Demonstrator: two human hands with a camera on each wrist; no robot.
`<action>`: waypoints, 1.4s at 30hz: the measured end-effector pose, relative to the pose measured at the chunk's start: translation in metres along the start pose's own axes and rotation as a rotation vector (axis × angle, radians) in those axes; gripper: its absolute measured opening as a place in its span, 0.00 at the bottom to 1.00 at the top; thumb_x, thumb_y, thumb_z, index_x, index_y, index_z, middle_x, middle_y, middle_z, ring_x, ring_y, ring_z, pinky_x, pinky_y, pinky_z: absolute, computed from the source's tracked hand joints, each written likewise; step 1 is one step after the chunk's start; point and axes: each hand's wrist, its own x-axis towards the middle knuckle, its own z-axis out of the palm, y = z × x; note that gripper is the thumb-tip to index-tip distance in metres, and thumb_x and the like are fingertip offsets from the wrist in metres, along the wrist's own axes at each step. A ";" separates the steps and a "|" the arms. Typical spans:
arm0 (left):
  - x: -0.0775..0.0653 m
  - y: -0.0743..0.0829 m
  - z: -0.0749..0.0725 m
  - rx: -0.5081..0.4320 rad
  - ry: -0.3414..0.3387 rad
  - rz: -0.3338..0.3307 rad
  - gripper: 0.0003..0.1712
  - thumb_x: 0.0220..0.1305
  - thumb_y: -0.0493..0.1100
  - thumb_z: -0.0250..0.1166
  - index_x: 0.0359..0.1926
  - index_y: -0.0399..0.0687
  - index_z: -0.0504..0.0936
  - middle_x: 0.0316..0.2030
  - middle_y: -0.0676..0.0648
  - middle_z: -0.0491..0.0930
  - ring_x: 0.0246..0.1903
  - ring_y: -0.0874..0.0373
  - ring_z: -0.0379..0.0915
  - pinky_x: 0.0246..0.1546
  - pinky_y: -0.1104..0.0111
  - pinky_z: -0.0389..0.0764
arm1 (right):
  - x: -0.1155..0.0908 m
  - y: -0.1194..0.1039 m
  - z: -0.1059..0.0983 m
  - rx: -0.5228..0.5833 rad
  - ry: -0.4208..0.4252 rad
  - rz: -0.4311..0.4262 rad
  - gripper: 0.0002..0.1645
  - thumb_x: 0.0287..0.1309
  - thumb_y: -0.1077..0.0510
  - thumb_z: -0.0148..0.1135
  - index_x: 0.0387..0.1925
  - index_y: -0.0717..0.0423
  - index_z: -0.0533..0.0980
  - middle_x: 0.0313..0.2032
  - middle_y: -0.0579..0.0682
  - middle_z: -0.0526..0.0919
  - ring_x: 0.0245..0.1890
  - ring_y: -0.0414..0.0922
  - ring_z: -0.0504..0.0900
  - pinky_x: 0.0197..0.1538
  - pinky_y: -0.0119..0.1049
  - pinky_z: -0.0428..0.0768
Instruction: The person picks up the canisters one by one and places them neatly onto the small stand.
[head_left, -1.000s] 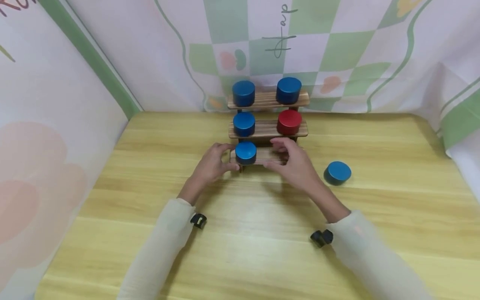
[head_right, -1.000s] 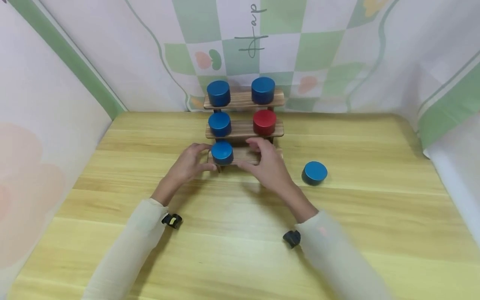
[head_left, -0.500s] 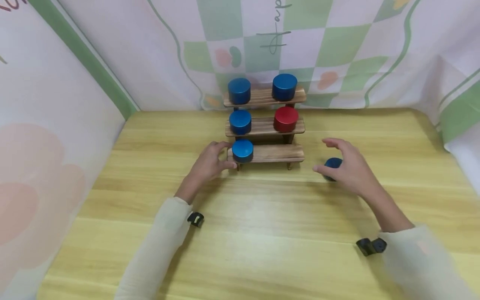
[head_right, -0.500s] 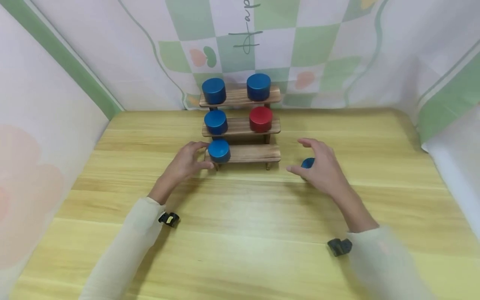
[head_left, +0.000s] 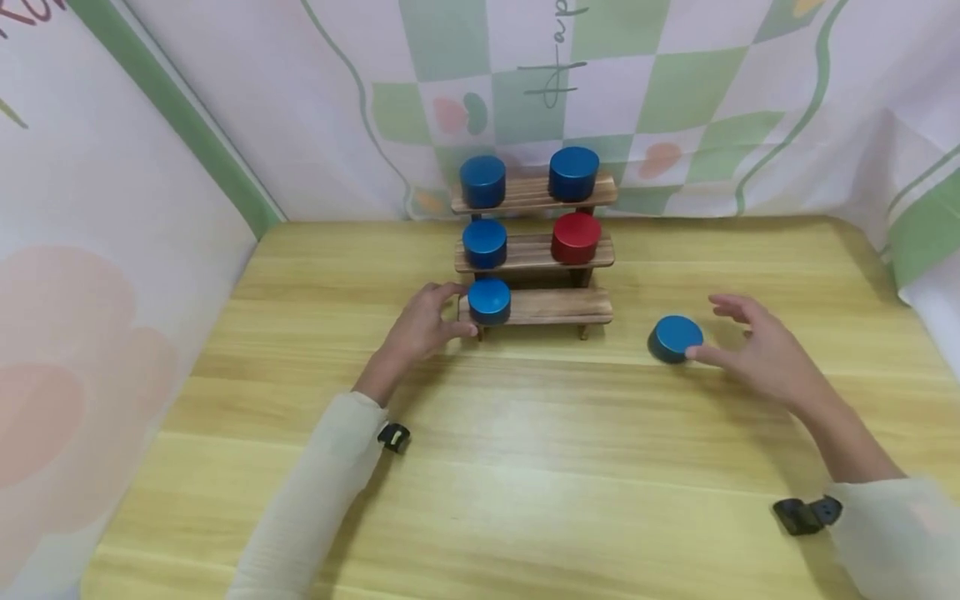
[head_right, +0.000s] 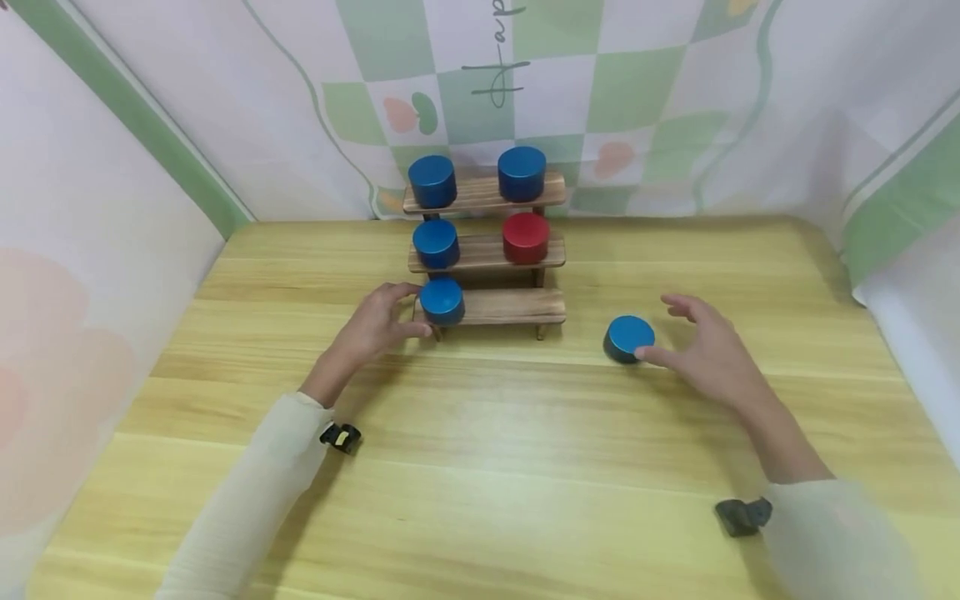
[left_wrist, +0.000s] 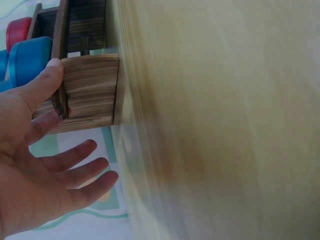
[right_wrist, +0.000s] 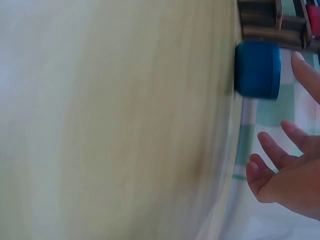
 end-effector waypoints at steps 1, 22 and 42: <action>0.000 0.000 0.000 0.001 0.003 0.000 0.36 0.61 0.48 0.74 0.67 0.42 0.73 0.61 0.37 0.72 0.58 0.43 0.70 0.57 0.53 0.75 | -0.002 0.002 -0.001 0.004 -0.009 0.001 0.55 0.58 0.50 0.74 0.75 0.67 0.52 0.67 0.74 0.61 0.66 0.73 0.57 0.64 0.71 0.55; 0.000 0.000 0.000 0.000 0.017 0.005 0.35 0.61 0.49 0.74 0.67 0.43 0.73 0.62 0.38 0.70 0.59 0.44 0.69 0.59 0.52 0.74 | -0.002 0.010 0.003 -0.043 -0.052 0.004 0.58 0.50 0.51 0.79 0.73 0.68 0.57 0.64 0.75 0.65 0.65 0.75 0.57 0.61 0.74 0.55; -0.001 -0.002 -0.001 -0.005 0.008 0.026 0.35 0.62 0.49 0.73 0.67 0.43 0.73 0.62 0.37 0.71 0.59 0.43 0.69 0.59 0.53 0.74 | 0.011 -0.027 0.026 -0.026 0.020 -0.008 0.44 0.59 0.50 0.73 0.67 0.67 0.64 0.62 0.71 0.69 0.62 0.70 0.65 0.58 0.70 0.64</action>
